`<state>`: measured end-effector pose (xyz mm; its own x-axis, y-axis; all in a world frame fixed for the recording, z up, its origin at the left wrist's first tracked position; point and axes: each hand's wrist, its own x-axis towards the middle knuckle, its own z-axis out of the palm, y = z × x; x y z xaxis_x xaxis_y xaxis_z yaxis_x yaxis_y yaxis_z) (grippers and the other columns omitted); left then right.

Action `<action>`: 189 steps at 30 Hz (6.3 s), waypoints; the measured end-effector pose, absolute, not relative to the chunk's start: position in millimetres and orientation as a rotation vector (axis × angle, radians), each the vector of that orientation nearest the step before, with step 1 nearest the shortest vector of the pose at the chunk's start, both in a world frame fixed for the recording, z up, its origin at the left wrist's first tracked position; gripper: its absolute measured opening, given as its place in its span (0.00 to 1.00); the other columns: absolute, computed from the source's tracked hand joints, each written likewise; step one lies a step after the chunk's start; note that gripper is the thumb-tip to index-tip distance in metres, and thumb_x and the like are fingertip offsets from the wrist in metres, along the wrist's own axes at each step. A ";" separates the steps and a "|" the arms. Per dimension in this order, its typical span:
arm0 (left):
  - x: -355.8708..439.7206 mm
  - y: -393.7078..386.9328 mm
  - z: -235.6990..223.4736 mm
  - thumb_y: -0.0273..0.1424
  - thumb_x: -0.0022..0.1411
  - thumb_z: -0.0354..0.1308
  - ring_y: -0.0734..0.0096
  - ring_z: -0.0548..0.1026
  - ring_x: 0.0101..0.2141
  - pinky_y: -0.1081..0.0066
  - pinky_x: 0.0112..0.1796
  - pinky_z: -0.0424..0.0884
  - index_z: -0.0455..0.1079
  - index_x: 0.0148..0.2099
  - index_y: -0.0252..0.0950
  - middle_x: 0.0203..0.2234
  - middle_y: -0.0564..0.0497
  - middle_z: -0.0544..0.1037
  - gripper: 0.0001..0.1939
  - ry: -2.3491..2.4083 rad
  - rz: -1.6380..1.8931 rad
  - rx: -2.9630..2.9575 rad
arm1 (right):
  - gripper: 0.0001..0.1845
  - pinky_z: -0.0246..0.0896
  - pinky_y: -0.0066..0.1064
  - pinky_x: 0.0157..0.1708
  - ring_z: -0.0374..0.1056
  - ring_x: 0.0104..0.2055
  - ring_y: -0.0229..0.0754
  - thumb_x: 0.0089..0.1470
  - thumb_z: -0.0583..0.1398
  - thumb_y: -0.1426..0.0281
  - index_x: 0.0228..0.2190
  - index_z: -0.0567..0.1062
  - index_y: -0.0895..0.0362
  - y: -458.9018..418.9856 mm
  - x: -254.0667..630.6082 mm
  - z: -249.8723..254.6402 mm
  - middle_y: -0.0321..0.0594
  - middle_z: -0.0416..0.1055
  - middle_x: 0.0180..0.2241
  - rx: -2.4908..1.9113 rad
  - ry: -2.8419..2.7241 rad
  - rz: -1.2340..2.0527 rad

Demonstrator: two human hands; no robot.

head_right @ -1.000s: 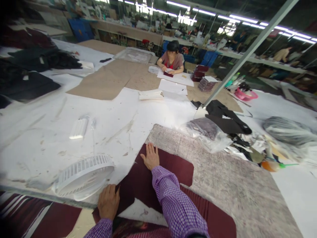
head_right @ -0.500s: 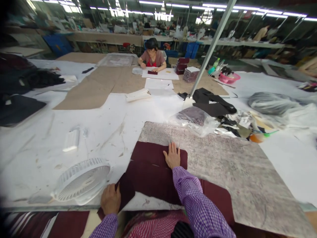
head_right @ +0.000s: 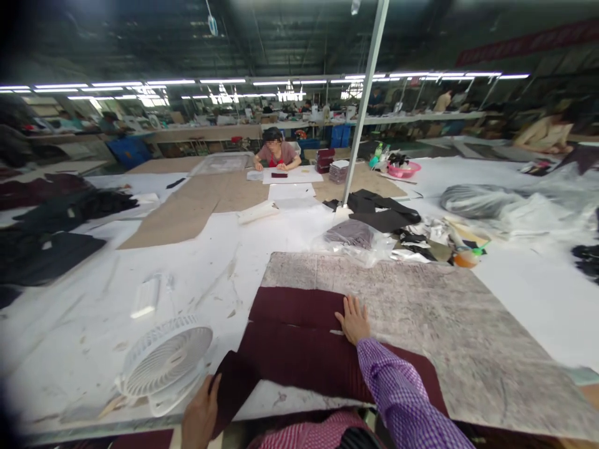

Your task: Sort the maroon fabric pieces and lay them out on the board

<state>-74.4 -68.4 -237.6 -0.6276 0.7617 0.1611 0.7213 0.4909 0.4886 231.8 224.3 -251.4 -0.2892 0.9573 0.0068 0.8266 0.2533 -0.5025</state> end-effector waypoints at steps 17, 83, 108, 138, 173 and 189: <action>28.8 14.5 -15.0 0.37 0.54 0.61 0.66 0.59 0.59 0.68 0.59 0.52 0.69 0.48 0.39 0.47 0.50 0.76 0.19 1.620 1.833 0.290 | 0.26 0.63 0.41 0.48 0.70 0.44 0.47 0.48 0.64 0.62 0.49 0.69 0.53 101.6 155.9 -31.7 0.42 0.73 0.45 -0.563 -1.447 1.997; 90.2 49.2 48.8 0.29 0.50 0.65 0.56 0.76 0.42 0.59 0.48 0.67 0.70 0.51 0.33 0.35 0.43 0.81 0.24 0.817 1.396 0.404 | 0.13 0.67 0.31 0.33 0.69 0.35 0.42 0.47 0.64 0.63 0.35 0.74 0.57 100.4 249.1 19.9 0.38 0.73 0.34 -0.941 -1.364 1.801; 88.9 49.7 46.3 0.29 0.48 0.66 0.55 0.76 0.42 0.60 0.47 0.68 0.73 0.47 0.34 0.35 0.43 0.81 0.21 0.847 1.370 0.416 | 0.10 0.65 0.31 0.40 0.68 0.42 0.42 0.50 0.63 0.68 0.37 0.75 0.54 105.4 246.9 23.8 0.37 0.73 0.38 -0.886 -1.350 1.759; 90.3 49.6 38.6 0.33 0.48 0.66 0.53 0.76 0.42 0.57 0.48 0.67 0.73 0.48 0.33 0.35 0.42 0.81 0.23 0.887 1.385 0.390 | 0.09 0.66 0.30 0.36 0.68 0.35 0.39 0.48 0.64 0.66 0.32 0.73 0.55 105.7 245.1 24.9 0.34 0.71 0.30 -0.947 -1.398 1.680; 74.8 53.8 35.9 0.32 0.45 0.67 0.55 0.77 0.37 0.59 0.42 0.70 0.76 0.42 0.32 0.32 0.43 0.81 0.19 0.964 1.336 0.471 | 0.19 0.62 0.26 0.30 0.65 0.34 0.37 0.44 0.67 0.64 0.39 0.67 0.49 115.1 242.6 25.1 0.33 0.67 0.35 -0.969 -1.435 1.588; 75.1 57.0 38.4 0.32 0.46 0.67 0.56 0.77 0.37 0.62 0.41 0.71 0.75 0.40 0.31 0.31 0.44 0.81 0.17 0.978 1.395 0.439 | 0.15 0.66 0.34 0.39 0.71 0.37 0.44 0.47 0.65 0.62 0.38 0.76 0.54 106.8 230.6 16.7 0.37 0.76 0.33 -0.895 -1.410 1.756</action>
<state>75.1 57.0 38.4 -0.1131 0.9435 -0.3114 -0.6143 0.1799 0.7683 230.6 106.8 16.7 -0.5140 0.8534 -0.0863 -0.1001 -0.1596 -0.9821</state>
